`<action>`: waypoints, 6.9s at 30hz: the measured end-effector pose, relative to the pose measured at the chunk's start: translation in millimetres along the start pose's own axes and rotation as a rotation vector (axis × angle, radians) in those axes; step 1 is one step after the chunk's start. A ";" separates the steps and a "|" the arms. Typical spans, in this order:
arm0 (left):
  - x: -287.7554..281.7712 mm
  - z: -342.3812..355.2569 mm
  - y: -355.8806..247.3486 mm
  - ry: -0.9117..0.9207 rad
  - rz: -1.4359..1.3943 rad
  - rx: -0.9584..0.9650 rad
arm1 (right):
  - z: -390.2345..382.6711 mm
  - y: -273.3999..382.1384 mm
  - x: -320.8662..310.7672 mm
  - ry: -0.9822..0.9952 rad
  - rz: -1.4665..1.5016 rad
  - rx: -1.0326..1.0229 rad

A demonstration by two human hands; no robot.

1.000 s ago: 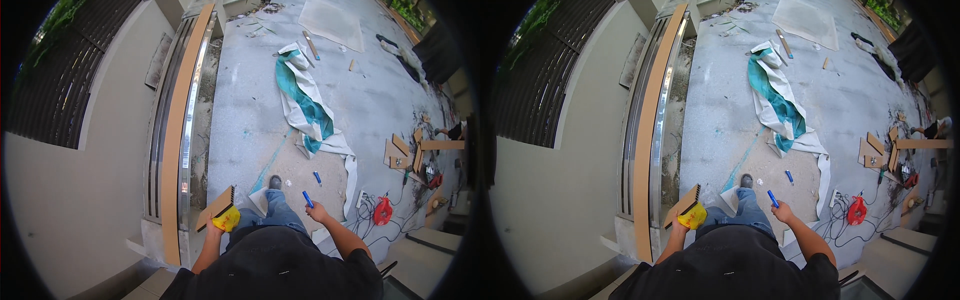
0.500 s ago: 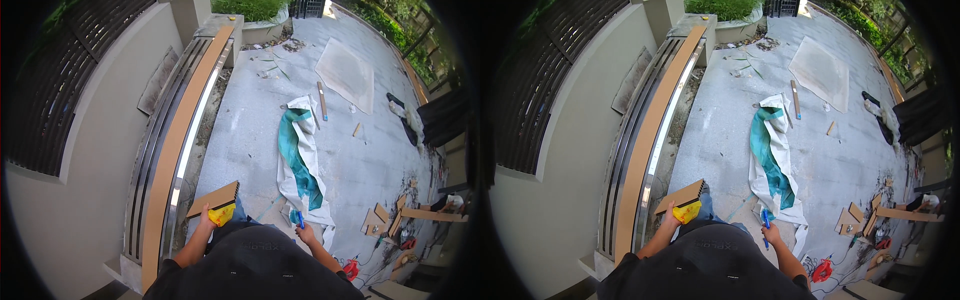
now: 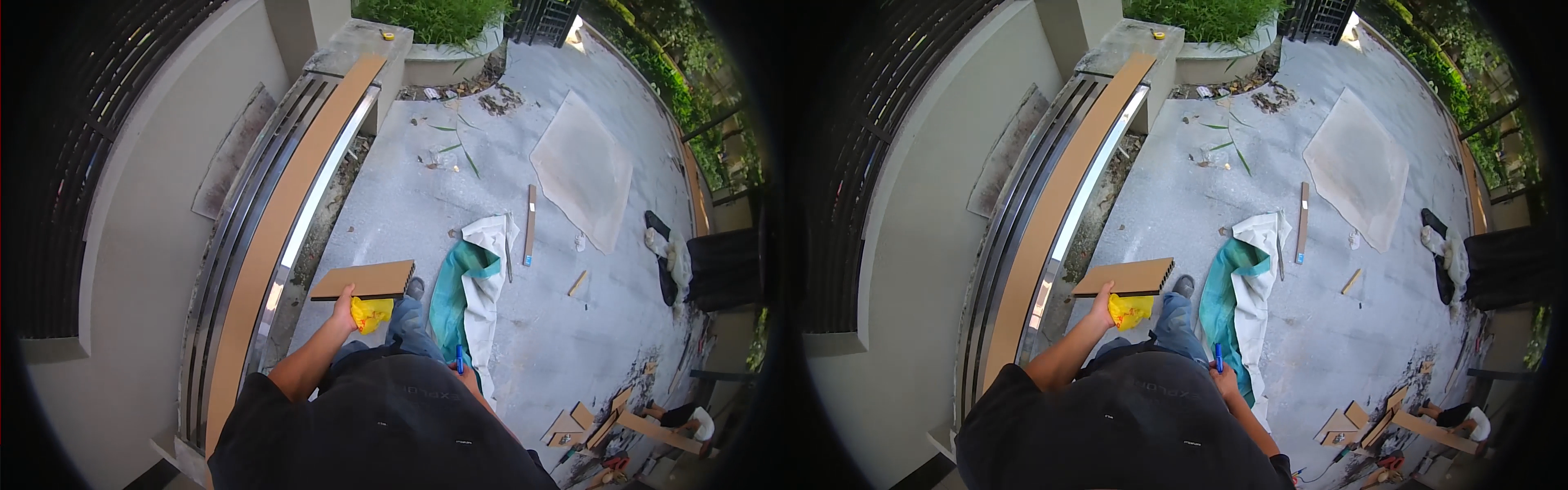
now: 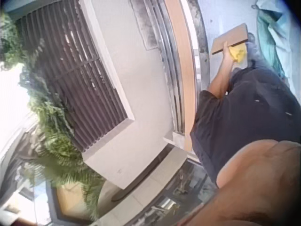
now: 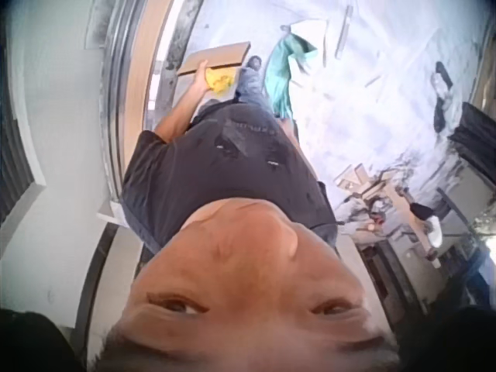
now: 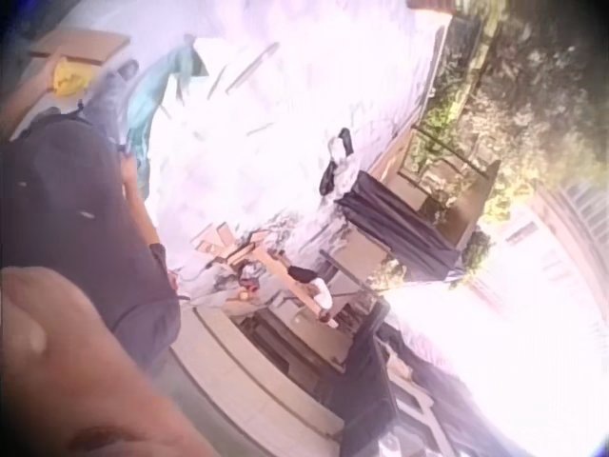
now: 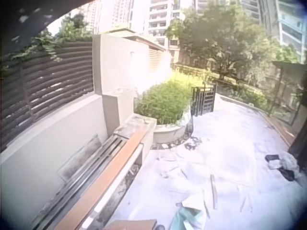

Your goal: The person measures a gap in a stone structure using a tape measure and a ruler, then handles a piece of composite wood tile, applies a small clip to it, and places the tile into the measured space.

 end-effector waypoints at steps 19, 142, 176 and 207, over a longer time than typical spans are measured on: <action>288.8 400.5 -271.0 -0.036 -0.461 0.368 | 474.9 486.6 -321.4 0.292 -0.867 0.010; 82.7 1053.3 -530.4 -0.689 -0.273 1.280 | 1382.4 1109.4 -75.5 0.448 -0.909 -1.629; 14.6 1071.9 -459.9 -0.758 -0.533 1.175 | 1408.3 1117.4 -67.5 0.442 -0.982 -1.648; -46.3 1036.2 -386.8 -1.190 -0.783 1.061 | 1404.1 1112.3 -78.6 0.578 -0.820 -1.663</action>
Point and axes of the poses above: each hand's wrist, its own z-axis towards the middle knuckle, its own x-axis out of the palm, y = z × x, the point moved 9 cm from there along z, towards the middle knuckle, and after that the axes turned 11 degrees about y, right-handed, at the moved point
